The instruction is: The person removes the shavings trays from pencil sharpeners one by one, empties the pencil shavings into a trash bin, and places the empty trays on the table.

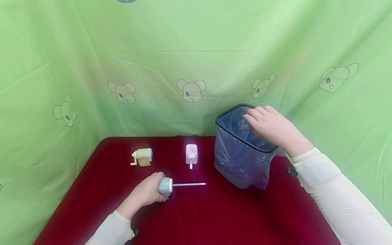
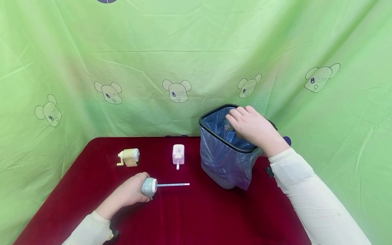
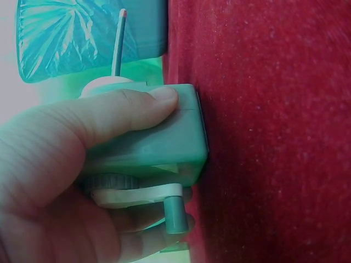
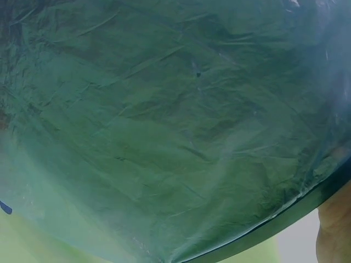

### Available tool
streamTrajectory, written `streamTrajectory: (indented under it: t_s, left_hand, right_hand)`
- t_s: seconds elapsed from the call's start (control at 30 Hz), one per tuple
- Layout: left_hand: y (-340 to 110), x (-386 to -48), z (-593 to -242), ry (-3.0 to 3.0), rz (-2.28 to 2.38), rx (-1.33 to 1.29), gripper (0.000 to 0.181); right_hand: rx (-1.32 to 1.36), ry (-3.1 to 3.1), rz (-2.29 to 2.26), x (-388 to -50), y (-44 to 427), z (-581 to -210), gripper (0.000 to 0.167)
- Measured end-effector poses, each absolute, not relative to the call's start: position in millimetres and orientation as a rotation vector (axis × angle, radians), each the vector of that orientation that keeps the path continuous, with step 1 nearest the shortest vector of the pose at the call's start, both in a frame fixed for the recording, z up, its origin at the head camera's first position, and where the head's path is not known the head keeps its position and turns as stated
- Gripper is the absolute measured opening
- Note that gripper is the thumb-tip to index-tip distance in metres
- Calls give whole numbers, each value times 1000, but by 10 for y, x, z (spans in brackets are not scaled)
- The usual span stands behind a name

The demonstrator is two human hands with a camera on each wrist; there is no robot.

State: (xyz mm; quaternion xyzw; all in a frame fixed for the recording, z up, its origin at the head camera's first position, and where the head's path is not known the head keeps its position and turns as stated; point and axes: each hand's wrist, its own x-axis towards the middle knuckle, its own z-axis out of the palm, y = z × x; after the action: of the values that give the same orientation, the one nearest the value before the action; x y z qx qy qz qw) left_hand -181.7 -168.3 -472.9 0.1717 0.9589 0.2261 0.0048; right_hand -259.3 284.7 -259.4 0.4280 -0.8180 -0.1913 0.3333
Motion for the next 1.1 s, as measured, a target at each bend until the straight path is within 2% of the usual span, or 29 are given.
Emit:
streamTrajectory:
  t_s: [0.43,1.1]
  left_hand:
    - [-1683,-1813,-4724,3000,709,541,69]
    - [-1673,-1789,-4665,3000,717,533,70]
  right_hand:
    - [1124,-2118,-528,-2597,2853,-2593,41]
    - [1125,-2133,-550,-2591,2863,-2601,45]
